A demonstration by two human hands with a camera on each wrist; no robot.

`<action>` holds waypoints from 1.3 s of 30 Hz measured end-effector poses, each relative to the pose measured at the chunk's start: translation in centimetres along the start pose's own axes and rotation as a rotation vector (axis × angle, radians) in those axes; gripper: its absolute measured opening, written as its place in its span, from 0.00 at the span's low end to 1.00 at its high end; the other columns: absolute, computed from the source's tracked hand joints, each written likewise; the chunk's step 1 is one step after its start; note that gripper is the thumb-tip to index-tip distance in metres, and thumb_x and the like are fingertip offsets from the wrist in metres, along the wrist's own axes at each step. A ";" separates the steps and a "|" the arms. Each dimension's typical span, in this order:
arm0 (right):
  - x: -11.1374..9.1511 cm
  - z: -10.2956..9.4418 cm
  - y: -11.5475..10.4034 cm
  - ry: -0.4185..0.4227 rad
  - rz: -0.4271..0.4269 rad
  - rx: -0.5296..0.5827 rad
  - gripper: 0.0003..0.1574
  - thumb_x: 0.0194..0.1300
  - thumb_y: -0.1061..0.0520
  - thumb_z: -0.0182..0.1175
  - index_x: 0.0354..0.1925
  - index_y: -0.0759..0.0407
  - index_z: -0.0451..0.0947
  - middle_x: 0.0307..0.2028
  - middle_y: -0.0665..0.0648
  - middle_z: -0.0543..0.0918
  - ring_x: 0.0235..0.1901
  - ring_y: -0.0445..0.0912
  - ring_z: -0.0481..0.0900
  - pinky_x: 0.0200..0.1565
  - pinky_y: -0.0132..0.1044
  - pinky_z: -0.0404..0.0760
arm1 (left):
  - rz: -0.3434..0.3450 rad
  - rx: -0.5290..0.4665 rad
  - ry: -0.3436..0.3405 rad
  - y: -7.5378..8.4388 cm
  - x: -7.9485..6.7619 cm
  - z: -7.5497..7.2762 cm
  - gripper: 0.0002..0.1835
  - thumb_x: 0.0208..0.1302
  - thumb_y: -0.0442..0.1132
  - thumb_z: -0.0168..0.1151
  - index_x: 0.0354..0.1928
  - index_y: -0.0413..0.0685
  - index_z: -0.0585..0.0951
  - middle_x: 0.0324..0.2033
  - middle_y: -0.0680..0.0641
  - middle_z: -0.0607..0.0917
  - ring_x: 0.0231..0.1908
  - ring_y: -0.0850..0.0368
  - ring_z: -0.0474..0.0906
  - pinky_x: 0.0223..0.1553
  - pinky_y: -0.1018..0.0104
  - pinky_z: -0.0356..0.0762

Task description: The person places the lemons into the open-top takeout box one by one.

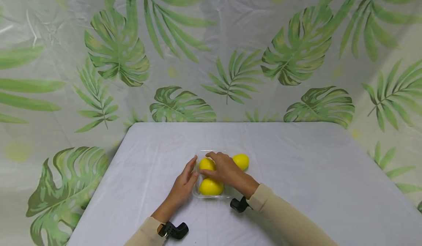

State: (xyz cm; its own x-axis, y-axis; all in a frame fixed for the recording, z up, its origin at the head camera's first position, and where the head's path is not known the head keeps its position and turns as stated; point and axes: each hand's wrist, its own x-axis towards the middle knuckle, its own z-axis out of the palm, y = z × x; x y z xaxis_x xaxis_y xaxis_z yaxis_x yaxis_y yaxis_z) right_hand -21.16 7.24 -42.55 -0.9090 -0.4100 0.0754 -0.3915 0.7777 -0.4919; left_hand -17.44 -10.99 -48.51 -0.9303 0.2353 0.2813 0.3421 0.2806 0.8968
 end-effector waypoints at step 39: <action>-3.3 -4.7 4.6 0.219 -0.056 0.176 0.29 0.59 0.49 0.69 0.57 0.55 0.76 0.48 0.58 0.82 0.43 0.52 0.83 0.43 0.45 0.84 | 0.010 0.008 -0.001 -1.8 0.3 0.2 0.30 0.74 0.33 0.47 0.75 0.49 0.55 0.73 0.49 0.58 0.71 0.49 0.56 0.67 0.51 0.58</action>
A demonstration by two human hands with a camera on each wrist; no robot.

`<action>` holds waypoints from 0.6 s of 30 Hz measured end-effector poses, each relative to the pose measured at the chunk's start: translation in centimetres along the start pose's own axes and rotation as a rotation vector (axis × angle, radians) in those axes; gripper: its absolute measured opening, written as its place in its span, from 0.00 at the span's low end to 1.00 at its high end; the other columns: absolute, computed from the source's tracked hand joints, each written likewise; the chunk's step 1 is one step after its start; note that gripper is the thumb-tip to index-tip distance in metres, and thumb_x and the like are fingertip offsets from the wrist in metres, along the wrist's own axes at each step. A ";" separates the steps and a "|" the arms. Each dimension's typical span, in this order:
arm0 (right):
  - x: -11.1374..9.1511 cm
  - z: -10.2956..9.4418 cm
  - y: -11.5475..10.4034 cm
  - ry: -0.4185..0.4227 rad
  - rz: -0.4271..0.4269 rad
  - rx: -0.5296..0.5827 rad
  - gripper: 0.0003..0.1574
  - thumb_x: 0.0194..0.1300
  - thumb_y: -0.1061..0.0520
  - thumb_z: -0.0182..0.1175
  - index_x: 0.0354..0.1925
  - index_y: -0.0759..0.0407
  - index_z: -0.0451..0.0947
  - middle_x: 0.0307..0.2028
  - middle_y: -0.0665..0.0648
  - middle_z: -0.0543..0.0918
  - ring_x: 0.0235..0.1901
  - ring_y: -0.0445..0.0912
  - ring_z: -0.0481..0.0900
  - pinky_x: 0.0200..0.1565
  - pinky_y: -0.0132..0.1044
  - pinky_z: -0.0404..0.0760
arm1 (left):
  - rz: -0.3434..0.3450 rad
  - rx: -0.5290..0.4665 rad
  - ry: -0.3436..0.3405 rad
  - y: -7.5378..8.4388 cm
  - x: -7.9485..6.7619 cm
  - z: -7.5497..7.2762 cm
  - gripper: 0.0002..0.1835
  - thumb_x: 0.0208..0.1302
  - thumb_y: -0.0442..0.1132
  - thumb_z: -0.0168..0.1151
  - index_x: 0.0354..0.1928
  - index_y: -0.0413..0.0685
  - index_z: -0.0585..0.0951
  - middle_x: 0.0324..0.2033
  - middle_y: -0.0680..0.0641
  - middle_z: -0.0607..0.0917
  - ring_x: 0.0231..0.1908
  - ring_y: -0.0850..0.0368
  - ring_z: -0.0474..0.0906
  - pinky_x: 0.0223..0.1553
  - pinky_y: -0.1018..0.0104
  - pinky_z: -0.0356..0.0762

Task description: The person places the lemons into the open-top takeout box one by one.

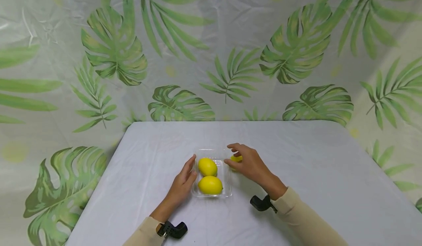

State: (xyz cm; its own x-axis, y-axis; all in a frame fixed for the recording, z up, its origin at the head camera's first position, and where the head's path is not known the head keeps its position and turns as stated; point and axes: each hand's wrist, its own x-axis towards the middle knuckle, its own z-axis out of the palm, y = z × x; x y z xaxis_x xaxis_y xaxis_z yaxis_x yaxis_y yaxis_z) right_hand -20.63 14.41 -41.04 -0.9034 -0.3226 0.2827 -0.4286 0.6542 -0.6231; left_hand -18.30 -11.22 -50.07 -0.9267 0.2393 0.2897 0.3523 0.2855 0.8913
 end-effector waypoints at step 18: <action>-1.1 -0.6 1.9 0.021 0.070 -0.126 0.37 0.55 0.49 0.72 0.60 0.59 0.73 0.57 0.61 0.77 0.54 0.56 0.76 0.54 0.52 0.77 | -0.087 -0.034 0.017 0.6 -0.1 -0.1 0.29 0.74 0.34 0.47 0.75 0.52 0.56 0.72 0.53 0.59 0.71 0.55 0.55 0.68 0.55 0.57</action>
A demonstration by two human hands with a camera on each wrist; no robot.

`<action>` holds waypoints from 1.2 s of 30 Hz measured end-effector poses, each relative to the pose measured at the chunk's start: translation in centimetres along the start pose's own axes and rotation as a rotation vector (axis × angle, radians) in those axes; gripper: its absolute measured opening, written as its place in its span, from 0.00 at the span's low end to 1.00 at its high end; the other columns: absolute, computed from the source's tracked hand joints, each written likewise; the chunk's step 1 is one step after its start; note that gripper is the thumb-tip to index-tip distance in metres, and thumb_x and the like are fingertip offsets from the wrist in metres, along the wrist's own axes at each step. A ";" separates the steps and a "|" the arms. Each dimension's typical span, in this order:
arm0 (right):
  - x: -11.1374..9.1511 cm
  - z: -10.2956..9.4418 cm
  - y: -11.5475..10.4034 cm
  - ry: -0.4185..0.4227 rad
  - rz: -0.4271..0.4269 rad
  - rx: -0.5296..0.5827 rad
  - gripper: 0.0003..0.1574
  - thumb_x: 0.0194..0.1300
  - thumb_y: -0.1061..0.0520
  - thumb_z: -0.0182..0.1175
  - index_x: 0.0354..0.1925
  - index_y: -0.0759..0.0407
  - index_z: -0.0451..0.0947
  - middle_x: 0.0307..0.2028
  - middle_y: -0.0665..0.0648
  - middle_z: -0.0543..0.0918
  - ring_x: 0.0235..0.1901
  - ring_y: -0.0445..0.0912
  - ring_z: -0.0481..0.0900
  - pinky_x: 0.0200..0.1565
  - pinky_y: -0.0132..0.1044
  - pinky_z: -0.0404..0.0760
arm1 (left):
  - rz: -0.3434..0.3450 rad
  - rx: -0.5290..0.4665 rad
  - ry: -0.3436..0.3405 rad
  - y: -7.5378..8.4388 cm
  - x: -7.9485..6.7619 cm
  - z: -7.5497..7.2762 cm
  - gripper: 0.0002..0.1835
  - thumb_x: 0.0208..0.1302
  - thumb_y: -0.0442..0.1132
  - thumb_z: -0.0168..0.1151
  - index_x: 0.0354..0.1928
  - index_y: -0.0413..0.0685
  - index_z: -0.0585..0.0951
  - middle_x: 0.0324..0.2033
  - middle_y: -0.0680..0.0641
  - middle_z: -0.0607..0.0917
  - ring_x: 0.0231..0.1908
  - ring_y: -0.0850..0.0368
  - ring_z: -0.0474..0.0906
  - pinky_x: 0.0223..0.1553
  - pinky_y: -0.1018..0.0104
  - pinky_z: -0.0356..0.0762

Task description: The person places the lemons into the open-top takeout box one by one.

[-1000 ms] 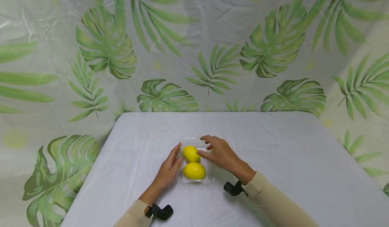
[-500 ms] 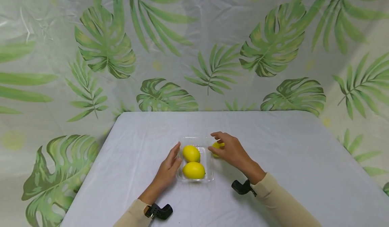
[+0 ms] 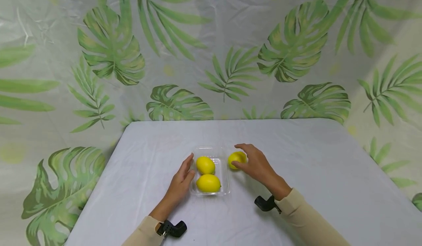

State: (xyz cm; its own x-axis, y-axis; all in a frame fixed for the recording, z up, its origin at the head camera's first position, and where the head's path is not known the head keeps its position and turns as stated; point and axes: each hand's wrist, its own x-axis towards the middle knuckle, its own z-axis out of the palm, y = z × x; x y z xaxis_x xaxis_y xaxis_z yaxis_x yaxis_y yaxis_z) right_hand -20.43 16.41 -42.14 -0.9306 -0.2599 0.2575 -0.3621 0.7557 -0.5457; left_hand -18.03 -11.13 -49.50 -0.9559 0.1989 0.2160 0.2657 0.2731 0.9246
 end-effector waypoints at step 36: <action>0.1 2.5 1.2 -0.035 0.099 0.003 0.38 0.52 0.50 0.74 0.59 0.58 0.73 0.58 0.63 0.73 0.53 0.58 0.74 0.53 0.54 0.76 | 0.005 -0.026 0.011 -0.2 0.1 0.1 0.29 0.74 0.33 0.47 0.74 0.53 0.57 0.72 0.49 0.60 0.71 0.52 0.56 0.68 0.54 0.56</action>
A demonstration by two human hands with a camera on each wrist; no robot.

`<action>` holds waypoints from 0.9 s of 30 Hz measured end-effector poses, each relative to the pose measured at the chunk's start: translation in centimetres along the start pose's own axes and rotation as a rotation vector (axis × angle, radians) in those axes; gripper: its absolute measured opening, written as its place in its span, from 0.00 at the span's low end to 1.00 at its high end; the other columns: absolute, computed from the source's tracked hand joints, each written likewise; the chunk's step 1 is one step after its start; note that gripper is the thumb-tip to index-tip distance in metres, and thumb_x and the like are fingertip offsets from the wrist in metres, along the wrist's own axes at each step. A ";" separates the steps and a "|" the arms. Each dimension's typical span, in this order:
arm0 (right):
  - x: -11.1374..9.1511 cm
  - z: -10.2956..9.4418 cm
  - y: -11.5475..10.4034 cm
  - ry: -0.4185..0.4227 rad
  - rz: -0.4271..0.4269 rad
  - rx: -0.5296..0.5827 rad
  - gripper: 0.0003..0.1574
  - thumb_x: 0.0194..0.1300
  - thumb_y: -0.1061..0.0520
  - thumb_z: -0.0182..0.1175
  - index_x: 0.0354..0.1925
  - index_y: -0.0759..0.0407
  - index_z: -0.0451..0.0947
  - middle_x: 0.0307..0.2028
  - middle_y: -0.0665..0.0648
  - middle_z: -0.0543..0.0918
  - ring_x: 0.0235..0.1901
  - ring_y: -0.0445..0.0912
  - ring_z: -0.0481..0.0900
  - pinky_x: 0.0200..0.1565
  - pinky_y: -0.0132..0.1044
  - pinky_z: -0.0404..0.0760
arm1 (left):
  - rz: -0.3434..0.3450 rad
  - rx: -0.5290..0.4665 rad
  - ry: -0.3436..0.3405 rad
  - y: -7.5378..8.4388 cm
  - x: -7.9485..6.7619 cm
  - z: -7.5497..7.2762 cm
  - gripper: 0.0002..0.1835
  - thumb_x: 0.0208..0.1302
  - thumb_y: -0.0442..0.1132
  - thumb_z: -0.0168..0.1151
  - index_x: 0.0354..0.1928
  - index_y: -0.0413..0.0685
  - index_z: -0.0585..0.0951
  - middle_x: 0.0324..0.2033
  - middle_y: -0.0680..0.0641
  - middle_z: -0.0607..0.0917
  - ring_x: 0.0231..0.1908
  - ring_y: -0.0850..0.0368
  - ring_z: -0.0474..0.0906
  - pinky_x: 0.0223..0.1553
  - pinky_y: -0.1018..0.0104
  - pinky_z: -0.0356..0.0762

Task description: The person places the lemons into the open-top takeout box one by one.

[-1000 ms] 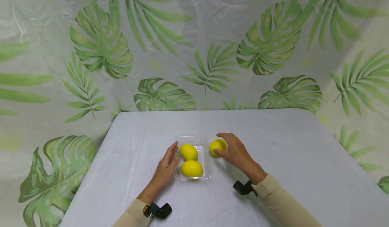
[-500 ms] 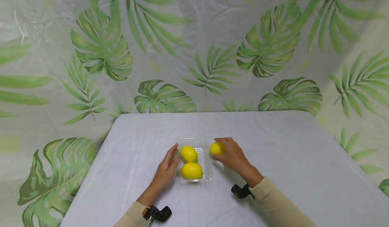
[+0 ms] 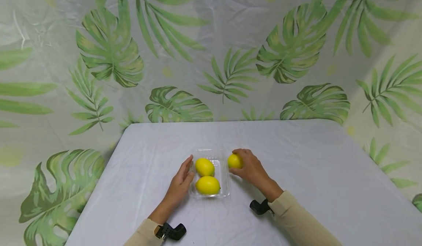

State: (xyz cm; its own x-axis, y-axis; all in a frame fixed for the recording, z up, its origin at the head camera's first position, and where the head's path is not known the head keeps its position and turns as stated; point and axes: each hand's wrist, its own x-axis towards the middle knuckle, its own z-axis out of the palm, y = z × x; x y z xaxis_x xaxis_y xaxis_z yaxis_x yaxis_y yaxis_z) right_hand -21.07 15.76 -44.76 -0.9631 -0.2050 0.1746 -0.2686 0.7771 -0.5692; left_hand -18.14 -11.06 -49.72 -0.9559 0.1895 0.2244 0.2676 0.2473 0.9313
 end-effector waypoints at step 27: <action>0.3 0.4 -0.1 -0.030 -0.057 -0.075 0.33 0.55 0.56 0.71 0.59 0.56 0.74 0.59 0.63 0.72 0.52 0.56 0.74 0.56 0.53 0.76 | 0.004 0.006 -0.003 1.1 -0.3 -0.1 0.29 0.74 0.30 0.45 0.74 0.46 0.56 0.72 0.45 0.59 0.71 0.47 0.55 0.68 0.52 0.55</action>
State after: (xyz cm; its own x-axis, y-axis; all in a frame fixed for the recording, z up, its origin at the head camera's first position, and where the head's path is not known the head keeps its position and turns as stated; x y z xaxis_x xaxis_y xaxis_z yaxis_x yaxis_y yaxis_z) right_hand -21.29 15.40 -44.93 -0.9467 -0.2670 0.1804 -0.3220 0.8057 -0.4972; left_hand -17.60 -10.94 -48.68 -0.9545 0.1932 0.2273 0.2722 0.2523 0.9286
